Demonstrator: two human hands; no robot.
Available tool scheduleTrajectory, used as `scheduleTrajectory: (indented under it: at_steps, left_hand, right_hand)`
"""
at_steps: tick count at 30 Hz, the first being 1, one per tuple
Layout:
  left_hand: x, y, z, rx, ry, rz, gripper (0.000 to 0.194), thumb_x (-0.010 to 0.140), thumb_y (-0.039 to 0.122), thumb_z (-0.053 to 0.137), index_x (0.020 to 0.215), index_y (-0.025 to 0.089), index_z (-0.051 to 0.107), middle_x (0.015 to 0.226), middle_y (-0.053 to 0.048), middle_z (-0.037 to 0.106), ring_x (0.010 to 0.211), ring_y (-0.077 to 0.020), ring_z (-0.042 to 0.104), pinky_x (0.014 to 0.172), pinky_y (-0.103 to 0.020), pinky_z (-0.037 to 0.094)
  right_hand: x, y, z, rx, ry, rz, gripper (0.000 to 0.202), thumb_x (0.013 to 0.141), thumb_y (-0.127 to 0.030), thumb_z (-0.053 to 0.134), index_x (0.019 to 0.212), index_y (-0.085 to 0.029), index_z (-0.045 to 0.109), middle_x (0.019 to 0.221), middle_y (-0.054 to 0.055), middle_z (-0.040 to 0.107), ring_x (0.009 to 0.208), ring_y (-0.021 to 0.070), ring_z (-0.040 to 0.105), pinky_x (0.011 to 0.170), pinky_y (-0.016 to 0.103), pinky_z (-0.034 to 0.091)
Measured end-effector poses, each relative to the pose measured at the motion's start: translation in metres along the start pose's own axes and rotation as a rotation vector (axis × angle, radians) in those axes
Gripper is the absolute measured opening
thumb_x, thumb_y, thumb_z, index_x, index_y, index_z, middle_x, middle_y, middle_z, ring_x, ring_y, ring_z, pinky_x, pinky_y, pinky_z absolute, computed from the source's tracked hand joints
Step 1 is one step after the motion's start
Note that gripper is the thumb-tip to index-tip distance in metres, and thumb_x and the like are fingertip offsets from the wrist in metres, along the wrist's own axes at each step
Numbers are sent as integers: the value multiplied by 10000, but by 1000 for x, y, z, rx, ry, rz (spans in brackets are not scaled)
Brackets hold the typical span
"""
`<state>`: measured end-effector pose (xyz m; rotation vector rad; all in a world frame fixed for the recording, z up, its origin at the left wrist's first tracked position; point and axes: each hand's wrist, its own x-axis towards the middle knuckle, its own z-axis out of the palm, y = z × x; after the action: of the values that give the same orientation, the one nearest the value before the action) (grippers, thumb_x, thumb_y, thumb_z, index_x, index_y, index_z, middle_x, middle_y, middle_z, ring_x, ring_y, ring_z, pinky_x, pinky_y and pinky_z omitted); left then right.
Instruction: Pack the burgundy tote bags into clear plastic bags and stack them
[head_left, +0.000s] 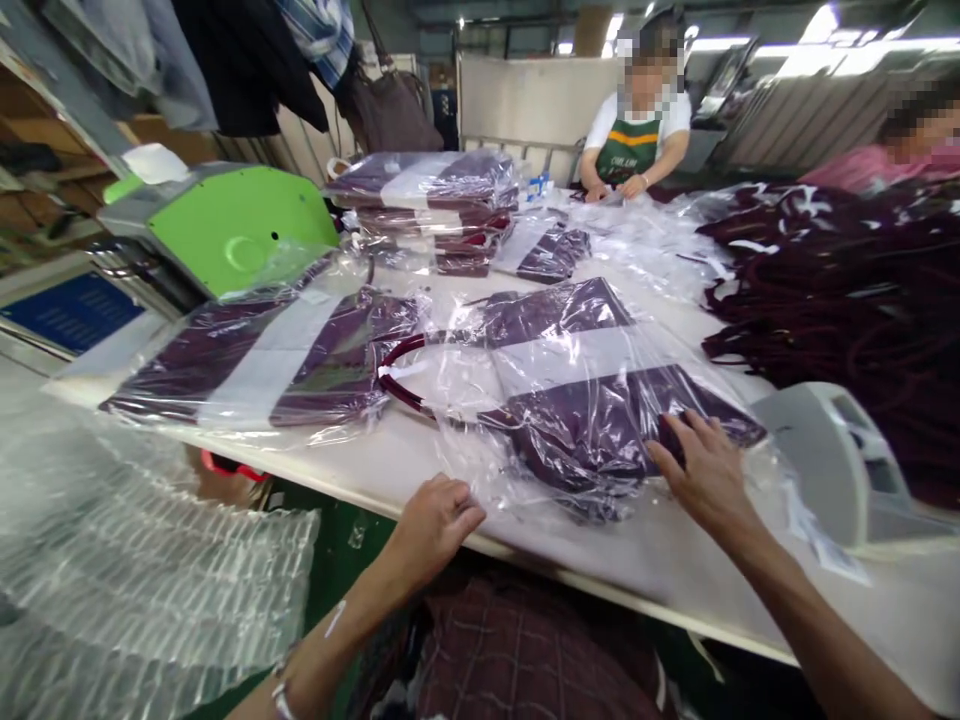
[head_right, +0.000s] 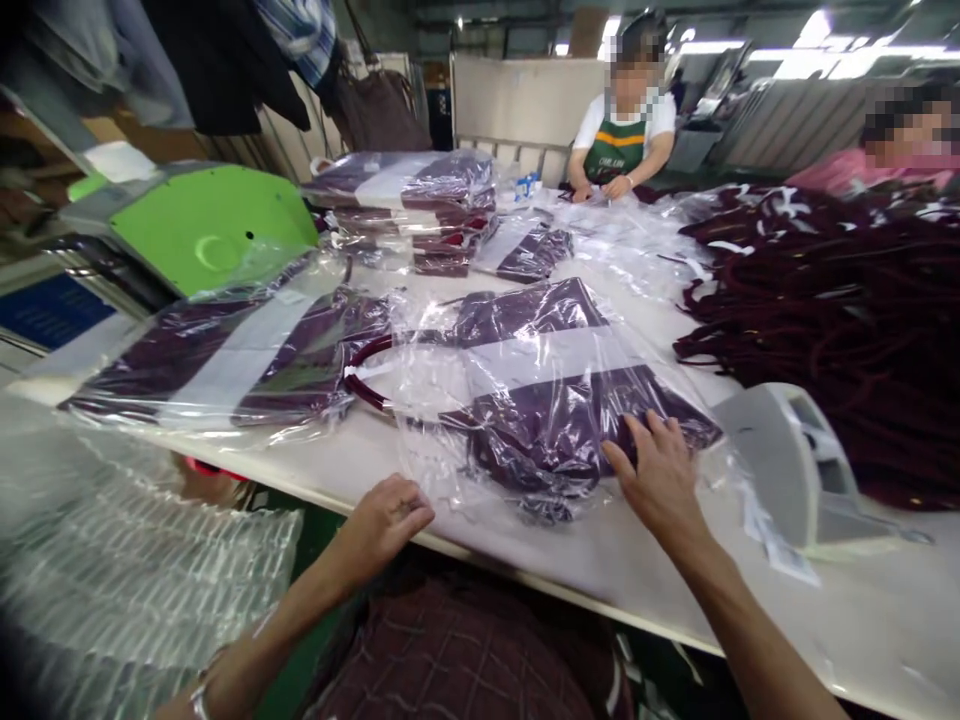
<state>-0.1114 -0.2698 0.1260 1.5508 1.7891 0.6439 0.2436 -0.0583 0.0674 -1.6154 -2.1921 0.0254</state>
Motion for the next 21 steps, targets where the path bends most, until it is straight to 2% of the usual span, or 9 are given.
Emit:
scheduleTrajectory:
  at_steps: [3, 7, 9, 11, 13, 15, 17, 19, 21]
  left_hand:
    - [-8, 19, 24, -51, -141, 160, 227, 938, 307, 601, 743, 191, 608, 806, -21, 643, 832, -179, 606, 770, -268, 438]
    - [15, 75, 72, -49, -337, 492, 127, 936, 306, 678, 897, 186, 665, 890, -13, 700, 865, -154, 637, 798, -229, 457]
    - [34, 109, 96, 24, -423, 710, 175, 945, 333, 676, 1008, 170, 678, 963, -40, 723, 905, -169, 655, 816, -237, 473]
    - [48, 134, 110, 114, -468, 920, 288, 958, 365, 660, 1148, 150, 672, 1040, -79, 730, 960, -200, 665, 858, -268, 487]
    - [53, 140, 110, 163, -457, 1044, 406, 978, 399, 626, 1306, 160, 622, 1096, -95, 731, 995, -219, 667, 898, -300, 494]
    - [50, 120, 97, 175, -392, 1031, 403, 1007, 389, 575, 1359, 193, 590, 1093, -82, 736, 985, -212, 672, 905, -311, 502]
    - [41, 78, 74, 194, -246, 923, 301, 1022, 326, 542, 1290, 214, 622, 1064, -66, 738, 968, -196, 672, 896, -310, 512]
    - [30, 29, 45, 260, 26, 792, 255, 1015, 240, 533, 1253, 229, 625, 1114, -74, 720, 1033, -197, 659, 937, -333, 511]
    - [25, -16, 14, 375, 388, 632, 338, 994, 193, 548, 1329, 236, 566, 1260, -109, 661, 1188, -235, 607, 1034, -406, 481]
  right_hand:
    - [10, 1, 23, 17, 5, 11, 558, 1003, -539, 356, 1406, -216, 570, 1579, 178, 437, 1516, 413, 269, 1151, 786, 114]
    - [65, 26, 36, -7, -11, -110, 508, 1008, -462, 385, 1397, -209, 591, 1560, 158, 477, 1518, 371, 293, 1187, 728, 153]
    - [96, 36, 28, -81, -37, -168, 504, 988, -432, 444, 1400, -184, 592, 1554, 166, 484, 1513, 374, 304, 1191, 702, 194]
    - [115, 39, 9, -139, -23, -167, 532, 955, -418, 513, 1406, -147, 586, 1556, 190, 475, 1509, 395, 304, 1190, 700, 197]
    - [114, 31, -16, -109, 35, -142, 524, 930, -411, 555, 1372, -134, 613, 1518, 203, 516, 1476, 401, 364, 1187, 681, 236]
    - [91, 11, -43, 33, 75, -163, 435, 942, -408, 546, 1285, -171, 672, 1395, 174, 629, 1366, 361, 517, 1154, 597, 368]
    - [53, -20, -67, 231, 50, -221, 342, 973, -427, 527, 1187, -231, 710, 1229, 114, 720, 1180, 297, 656, 1055, 491, 501]
    - [9, -59, -85, 392, -30, -287, 281, 978, -425, 572, 1150, -252, 710, 1188, 80, 732, 1098, 255, 691, 996, 429, 546]
    - [-32, -105, -93, 537, -94, -425, 284, 952, -399, 644, 1180, -238, 700, 1224, 88, 714, 1115, 230, 679, 989, 393, 552]
